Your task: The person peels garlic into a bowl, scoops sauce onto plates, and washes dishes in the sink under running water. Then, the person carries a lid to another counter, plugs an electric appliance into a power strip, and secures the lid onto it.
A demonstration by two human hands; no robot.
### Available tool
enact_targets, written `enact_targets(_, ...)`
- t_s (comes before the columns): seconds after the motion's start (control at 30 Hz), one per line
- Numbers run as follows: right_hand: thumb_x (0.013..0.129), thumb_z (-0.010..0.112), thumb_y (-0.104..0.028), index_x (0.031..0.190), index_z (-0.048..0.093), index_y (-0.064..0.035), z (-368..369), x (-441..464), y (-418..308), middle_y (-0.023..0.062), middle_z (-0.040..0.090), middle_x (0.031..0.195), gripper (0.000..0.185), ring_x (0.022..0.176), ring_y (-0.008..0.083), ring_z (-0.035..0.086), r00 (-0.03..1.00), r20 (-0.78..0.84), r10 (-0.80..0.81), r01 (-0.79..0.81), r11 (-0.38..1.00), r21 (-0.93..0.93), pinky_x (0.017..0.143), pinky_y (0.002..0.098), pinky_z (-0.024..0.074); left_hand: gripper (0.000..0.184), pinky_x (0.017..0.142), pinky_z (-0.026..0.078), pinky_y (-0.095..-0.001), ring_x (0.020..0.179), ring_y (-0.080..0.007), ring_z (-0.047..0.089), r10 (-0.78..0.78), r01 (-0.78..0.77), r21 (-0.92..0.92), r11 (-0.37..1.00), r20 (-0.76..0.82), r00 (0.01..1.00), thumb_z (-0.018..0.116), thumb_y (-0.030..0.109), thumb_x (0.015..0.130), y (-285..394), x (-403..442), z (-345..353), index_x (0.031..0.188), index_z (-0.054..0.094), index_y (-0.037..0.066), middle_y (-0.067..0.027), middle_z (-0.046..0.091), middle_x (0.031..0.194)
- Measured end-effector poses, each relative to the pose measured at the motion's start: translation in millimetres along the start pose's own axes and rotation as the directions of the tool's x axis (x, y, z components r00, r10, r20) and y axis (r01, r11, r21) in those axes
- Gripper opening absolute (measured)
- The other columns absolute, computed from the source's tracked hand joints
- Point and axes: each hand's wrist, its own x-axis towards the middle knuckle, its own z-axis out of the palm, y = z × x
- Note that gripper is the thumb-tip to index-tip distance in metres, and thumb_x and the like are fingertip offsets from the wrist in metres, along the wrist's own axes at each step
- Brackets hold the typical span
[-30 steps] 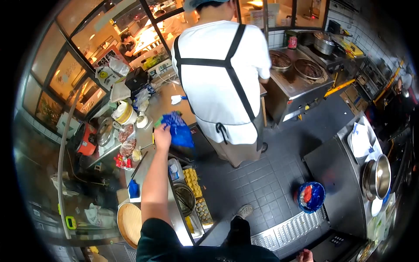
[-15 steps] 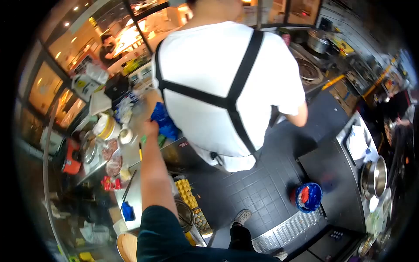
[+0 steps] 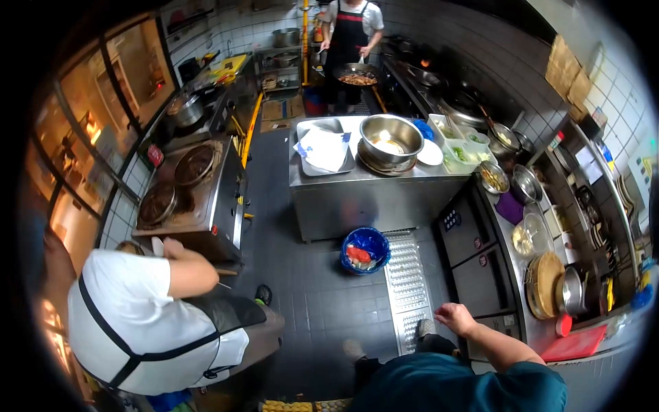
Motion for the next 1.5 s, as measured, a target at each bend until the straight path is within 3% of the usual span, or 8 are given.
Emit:
enact_targets(0.2, 0.086, 0.075, -0.016, 0.093, 0.075, -0.0064, 18.6, -25.1, 57.5, 0.0157, 0.07, 0.086, 0.012, 0.079, 0.032, 0.069, 0.984, -0.178, 0.03, -0.007, 0.992, 0.128, 0.073, 0.0405, 0.056, 0.049, 0.093, 0.049, -0.0477, 0.104, -0.0397, 0.064, -0.193, 0.235, -0.069, 0.969, 0.376, 0.906, 0.063, 0.022, 0.092, 113.1, -198.0, -45.5, 0.133, 0.056, -0.004, -0.0237, 0.067, 0.116)
enact_targets(0.33, 0.086, 0.074, -0.014, 0.095, 0.075, -0.0058, 24.3, -38.0, 91.7, 0.016, 0.07, 0.088, 0.012, 0.079, 0.0315, 0.069, 0.965, -0.229, 0.126, -0.075, 0.973, 0.22, 0.073, 0.0404, 0.0563, 0.054, 0.098, 0.048, -0.0482, 0.11, -0.0417, 0.062, -0.299, 0.365, 0.123, 0.923, 0.827, 0.476, 0.064, 0.021, 0.092, 180.7, -296.1, -56.0, 0.138, 0.052, -0.006, -0.0256, 0.065, 0.122)
enact_targets(0.53, 0.084, 0.075, -0.011, 0.093, 0.075, -0.004, 11.7, -34.9, 146.9, 0.0164, 0.071, 0.091, 0.011, 0.078, 0.0302, 0.069, 0.918, -0.283, 0.28, -0.159, 0.909, 0.385, 0.073, 0.0386, 0.0565, 0.068, 0.116, 0.034, -0.0462, 0.138, -0.0445, 0.043, 0.475, 0.115, -0.496, 0.861, 0.864, 0.167, 0.063, 0.032, 0.096, 392.2, -362.3, -36.2, 0.146, 0.04, -0.008, -0.0317, 0.046, 0.147)
enact_targets(0.7, 0.085, 0.074, -0.006, 0.092, 0.073, 0.0005, -8.8, -15.6, 214.0, 0.0163, 0.069, 0.087, 0.01, 0.074, 0.0252, 0.07, 0.852, -0.359, 0.381, -0.177, 0.855, 0.487, 0.067, 0.0351, 0.056, 0.07, 0.115, 0.035, -0.0439, 0.14, -0.0413, 0.043, 0.544, 0.144, -0.565, 0.813, 0.824, 0.161, 0.061, 0.036, 0.099, 529.5, -371.6, -31.7, 0.15, 0.036, -0.007, -0.0296, 0.043, 0.151)
enact_targets(0.9, 0.09, 0.068, 0.003, 0.094, 0.07, 0.0029, -26.7, -6.3, 310.8, 0.0095, 0.066, 0.08, 0.005, 0.066, 0.0146, 0.066, 0.797, -0.437, 0.417, -0.156, 0.841, 0.518, 0.06, 0.0291, 0.0543, 0.068, 0.113, 0.039, -0.0387, 0.141, -0.0296, 0.044, 0.415, 0.541, -0.384, 0.748, 0.907, 0.07, 0.061, 0.032, 0.102, 648.2, -411.9, -18.5, 0.152, 0.033, -0.005, -0.0225, 0.043, 0.154)
enact_targets(1.0, 0.086, 0.07, 0.0, 0.092, 0.071, 0.0018, -59.2, -9.1, 329.0, 0.0158, 0.069, 0.085, 0.006, 0.07, 0.0238, 0.07, 0.739, -0.382, 0.554, -0.263, 0.761, 0.593, 0.066, 0.0357, 0.0555, 0.066, 0.112, 0.039, -0.0392, 0.14, -0.0275, 0.045, 0.336, 0.695, -0.209, 0.688, 0.94, -0.051, 0.06, 0.028, 0.102, 706.3, -418.0, -14.0, 0.154, 0.031, -0.001, -0.0204, 0.042, 0.155)
enact_targets(1.3, 0.091, 0.064, 0.007, 0.093, 0.069, 0.0014, -76.9, 12.6, 357.7, 0.0022, 0.065, 0.074, 0.007, 0.063, 0.0077, 0.059, 0.637, -0.371, 0.675, -0.313, 0.667, 0.677, 0.058, 0.0247, 0.0502, 0.064, 0.095, 0.051, -0.0324, 0.114, -0.0198, 0.058, 0.355, 0.773, -0.236, 0.589, 0.935, 0.015, 0.06, 0.018, 0.1, 854.9, -436.8, 96.1, 0.154, 0.03, 0.002, -0.0149, 0.056, 0.134)
enact_targets(1.5, 0.099, 0.062, -0.003, 0.102, 0.063, -0.003, -75.9, 84.5, 372.7, 0.0037, 0.065, 0.085, 0.002, 0.066, 0.0127, 0.064, 0.623, -0.183, 0.76, -0.136, 0.336, 0.932, 0.059, 0.0266, 0.0561, 0.075, 0.089, 0.056, -0.0391, 0.103, -0.027, 0.063, 0.295, 0.911, -0.058, 0.409, 0.953, -0.072, 0.06, 0.013, 0.097, 931.3, -453.2, 165.7, 0.159, 0.017, 0.005, -0.0183, 0.055, 0.126)
